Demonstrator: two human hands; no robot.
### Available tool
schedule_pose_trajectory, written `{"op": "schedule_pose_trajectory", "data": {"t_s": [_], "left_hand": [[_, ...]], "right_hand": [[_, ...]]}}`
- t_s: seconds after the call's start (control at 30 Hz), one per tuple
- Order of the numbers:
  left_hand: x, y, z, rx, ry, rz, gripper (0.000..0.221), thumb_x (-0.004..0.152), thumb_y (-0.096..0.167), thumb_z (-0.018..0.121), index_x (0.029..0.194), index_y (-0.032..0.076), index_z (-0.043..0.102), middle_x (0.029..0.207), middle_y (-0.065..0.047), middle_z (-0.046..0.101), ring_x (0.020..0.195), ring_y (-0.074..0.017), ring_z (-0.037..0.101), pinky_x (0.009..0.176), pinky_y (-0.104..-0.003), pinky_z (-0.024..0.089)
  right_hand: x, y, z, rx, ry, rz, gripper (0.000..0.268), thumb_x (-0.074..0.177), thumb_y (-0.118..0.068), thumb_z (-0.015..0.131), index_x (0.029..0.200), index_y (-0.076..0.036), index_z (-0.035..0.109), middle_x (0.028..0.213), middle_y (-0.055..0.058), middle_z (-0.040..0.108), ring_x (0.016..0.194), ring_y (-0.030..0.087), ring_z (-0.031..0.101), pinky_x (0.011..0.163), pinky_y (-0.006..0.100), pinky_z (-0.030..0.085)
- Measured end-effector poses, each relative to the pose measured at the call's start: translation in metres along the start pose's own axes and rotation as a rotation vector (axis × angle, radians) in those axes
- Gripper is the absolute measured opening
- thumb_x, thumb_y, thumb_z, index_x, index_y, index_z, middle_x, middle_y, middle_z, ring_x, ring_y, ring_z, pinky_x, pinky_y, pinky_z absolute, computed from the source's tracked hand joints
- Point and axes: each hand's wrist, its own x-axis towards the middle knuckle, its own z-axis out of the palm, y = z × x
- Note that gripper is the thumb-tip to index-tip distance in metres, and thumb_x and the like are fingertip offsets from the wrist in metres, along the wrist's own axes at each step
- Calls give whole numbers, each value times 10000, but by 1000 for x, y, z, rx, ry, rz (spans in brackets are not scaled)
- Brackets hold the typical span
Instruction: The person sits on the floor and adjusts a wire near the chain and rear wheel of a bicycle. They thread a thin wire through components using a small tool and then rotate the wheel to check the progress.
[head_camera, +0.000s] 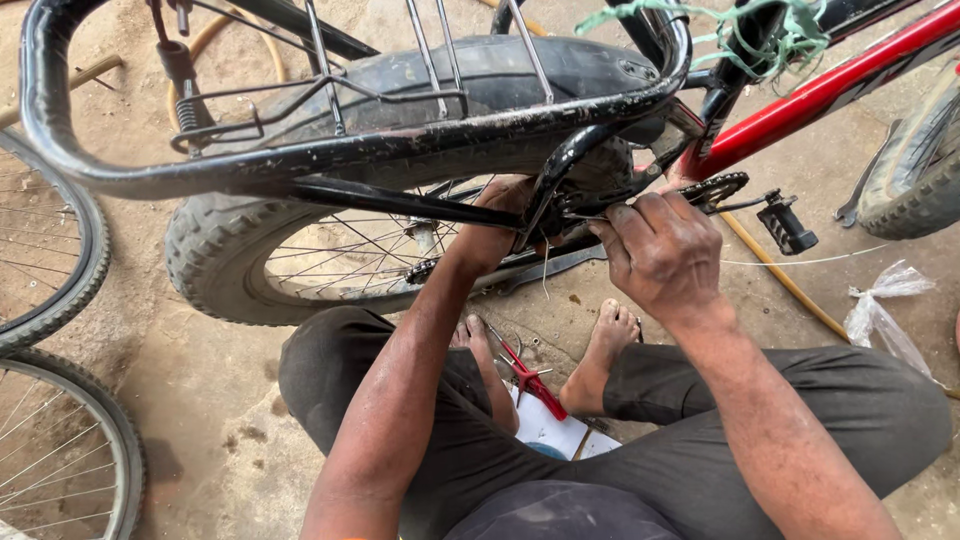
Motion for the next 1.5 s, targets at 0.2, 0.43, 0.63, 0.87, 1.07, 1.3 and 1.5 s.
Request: {"op": "schedule_pose_trajectory", "data": {"t_s": [0.2,0.43,0.63,0.87,1.07,1.3,1.5], "left_hand": [[-1,-13,-2,-290,58,-198,569,1118,461,416,1040,-18,712,771,-123,733,629,-187,707,587,-316,570],[-1,-78,-1,-506,232,-152,504,885,210,829,1293,23,599,1210,-101,718,1019,-246,742,785,-379,614],[-9,-33,0,-309,81,-47,551,1102,458,388,1071,12,711,794,-119,751,625,-171,680,538,-272,508],[-7,-11,10,-295,130,-128,407,1080,369,506,1068,6,689,836,-118,739,700,-189,715,555,-318,554],[-6,-10,15,-418,173,-189,319,1066,285,520,1057,13,686,819,-71,701,674,-178,687,556,-322,543],[-9,-36,-2,-355,165,-201,335,1134,306,549,1019,16,670,822,-11,616,718,-156,579,633,-335,488],[-29,48,17,589,320,-390,384,996,315,526,1145,66,778,1067,-148,751,985,-315,653,850,-443,522]], "right_hand": [[4,2,4,-3,16,-36,198,989,-218,800,1063,-46,737,803,60,620,739,238,641,622,374,518],[-6,8,25,42,78,64,147,955,-199,763,988,-56,749,716,96,605,612,284,599,553,420,464],[-16,-2,45,179,238,176,257,1014,-273,680,882,-52,674,792,136,635,685,344,611,612,458,469],[-32,-24,78,337,345,485,397,1030,-358,652,805,-30,640,765,142,618,737,332,601,651,479,446],[-50,-19,46,322,101,490,308,1020,-328,681,919,-42,736,834,128,696,777,296,643,688,449,498],[-76,-7,17,658,-244,633,407,898,-350,744,1162,-39,732,1078,146,762,977,277,752,851,375,586],[-31,29,-8,1118,-167,953,492,902,-334,760,1268,-23,655,1180,84,741,1042,188,680,898,347,558]]}}
